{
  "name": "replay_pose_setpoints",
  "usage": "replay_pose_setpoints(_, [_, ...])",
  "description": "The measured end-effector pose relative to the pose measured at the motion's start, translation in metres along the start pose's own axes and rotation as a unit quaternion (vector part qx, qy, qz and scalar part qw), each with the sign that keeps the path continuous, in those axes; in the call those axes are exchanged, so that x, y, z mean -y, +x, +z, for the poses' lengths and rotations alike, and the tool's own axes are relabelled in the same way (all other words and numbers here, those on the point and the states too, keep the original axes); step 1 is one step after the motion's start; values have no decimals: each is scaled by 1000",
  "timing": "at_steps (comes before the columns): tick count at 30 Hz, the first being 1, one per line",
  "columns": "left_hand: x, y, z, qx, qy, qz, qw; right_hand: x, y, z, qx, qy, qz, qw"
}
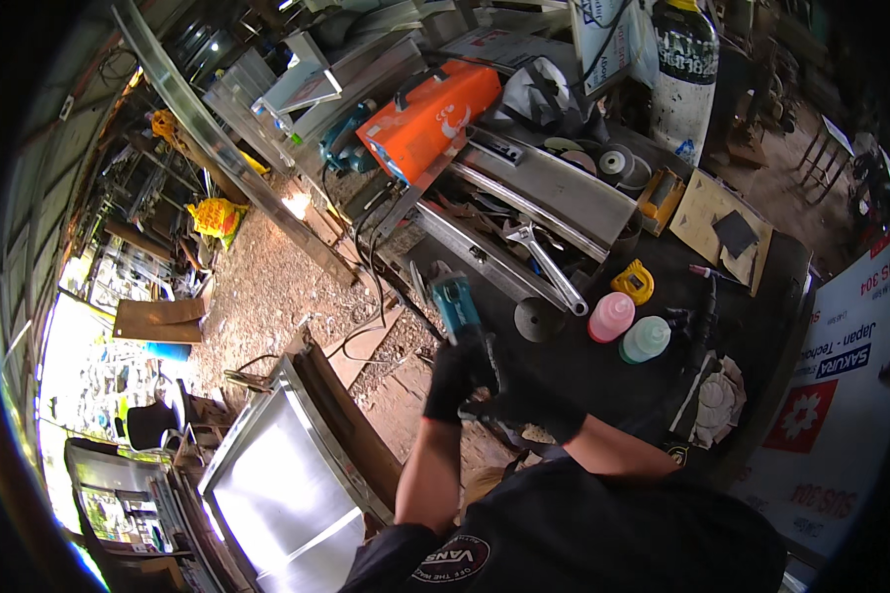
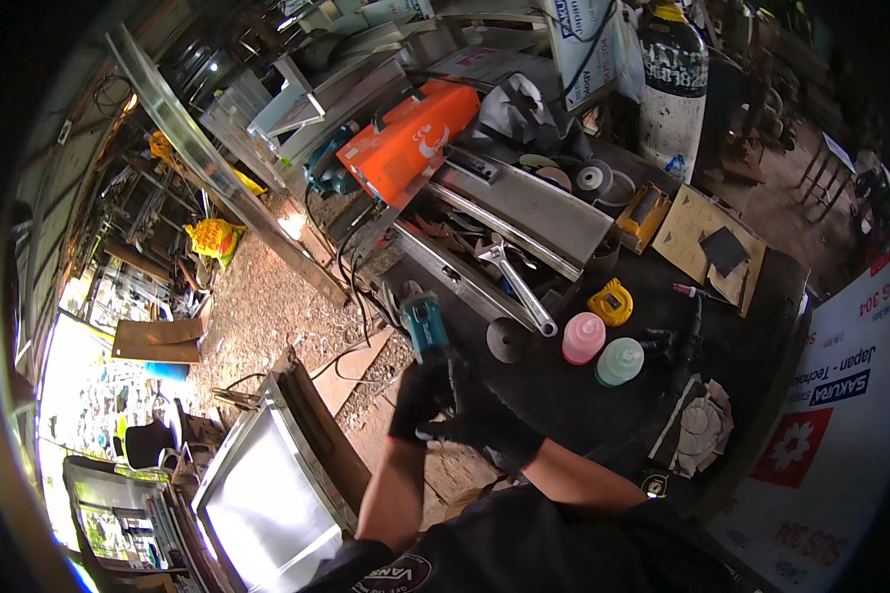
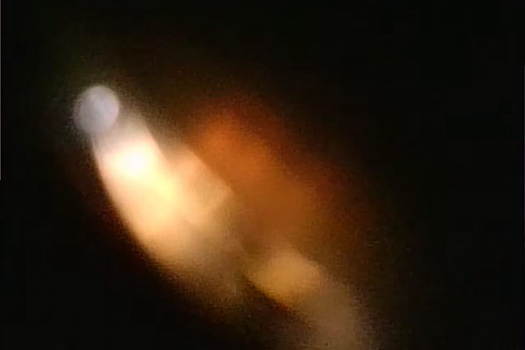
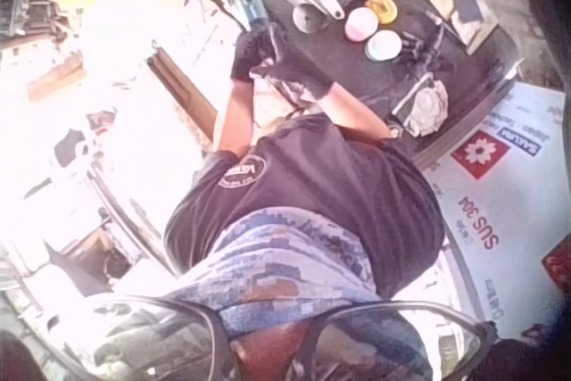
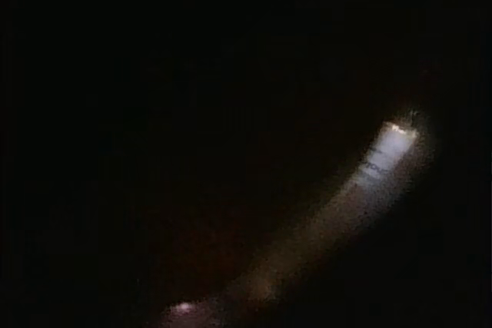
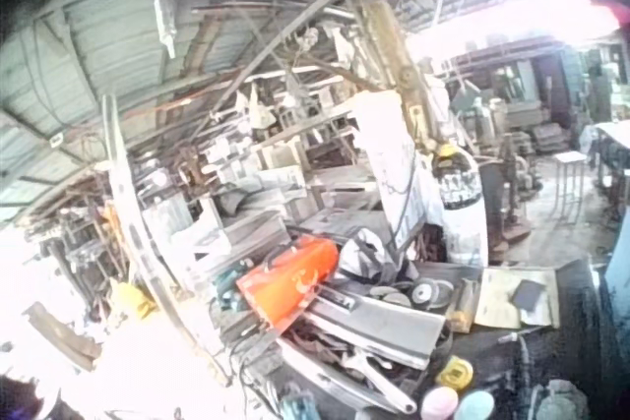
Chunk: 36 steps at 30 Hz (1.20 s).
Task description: The person positions a metal trim piece along the edge of a large stainless steel panel, then uses a TIG welding torch to tack weld the trim in place. They switch to an angle grinder to smooth the weld seam, then return to welding to complete the joint.
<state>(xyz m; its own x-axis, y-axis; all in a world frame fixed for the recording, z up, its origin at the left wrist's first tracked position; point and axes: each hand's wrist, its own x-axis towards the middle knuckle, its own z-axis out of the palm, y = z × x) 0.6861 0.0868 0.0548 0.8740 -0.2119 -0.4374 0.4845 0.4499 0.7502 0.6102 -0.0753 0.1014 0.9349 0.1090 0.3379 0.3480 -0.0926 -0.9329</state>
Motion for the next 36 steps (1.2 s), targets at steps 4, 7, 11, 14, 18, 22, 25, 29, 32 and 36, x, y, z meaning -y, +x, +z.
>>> replay_pose_setpoints(4, [58, -46, -9, 37, 66, 120, 990, -16, 5, 15, 52, 144, 248, 957])
replay_pose_setpoints(7, [48, -101, -5, 127, 56, 96, 986, -2, 2, -8, 78, 198, 292, 932])
replay_pose_setpoints(11, [18, -95, -40, 89, 212, 297, 927, -17, -12, -37, 240, 524, 370, 729])
replay_pose_setpoints(14, [13, -63, -40, 107, -120, 181, 970, 15, -19, -8, 273, 693, 392, 540])
replay_pose_setpoints(18, [25, -59, -38, 99, -355, 125, 921, -24, -43, 8, 367, 695, 436, 438])
replay_pose_setpoints(22, [16, -106, -35, 206, -420, 98, 878, -23, -33, 4, 394, 591, 526, 468])
replay_pose_setpoints(25, [39, -126, -45, 162, -434, 159, 872, -15, -44, 7, 357, 520, 467, 619])
replay_pose_setpoints(29, [36, -141, -41, 167, -406, 198, 876, -3, -48, 5, 387, 478, 386, 688])
replay_pose_setpoints(32, [42, -135, -51, 184, -368, 168, 896, -22, -47, 8, 411, 371, 322, 769])
replay_pose_setpoints(36, [40, -129, -51, 125, -302, 179, 928, -49, -19, 8, 354, 246, 218, 875])
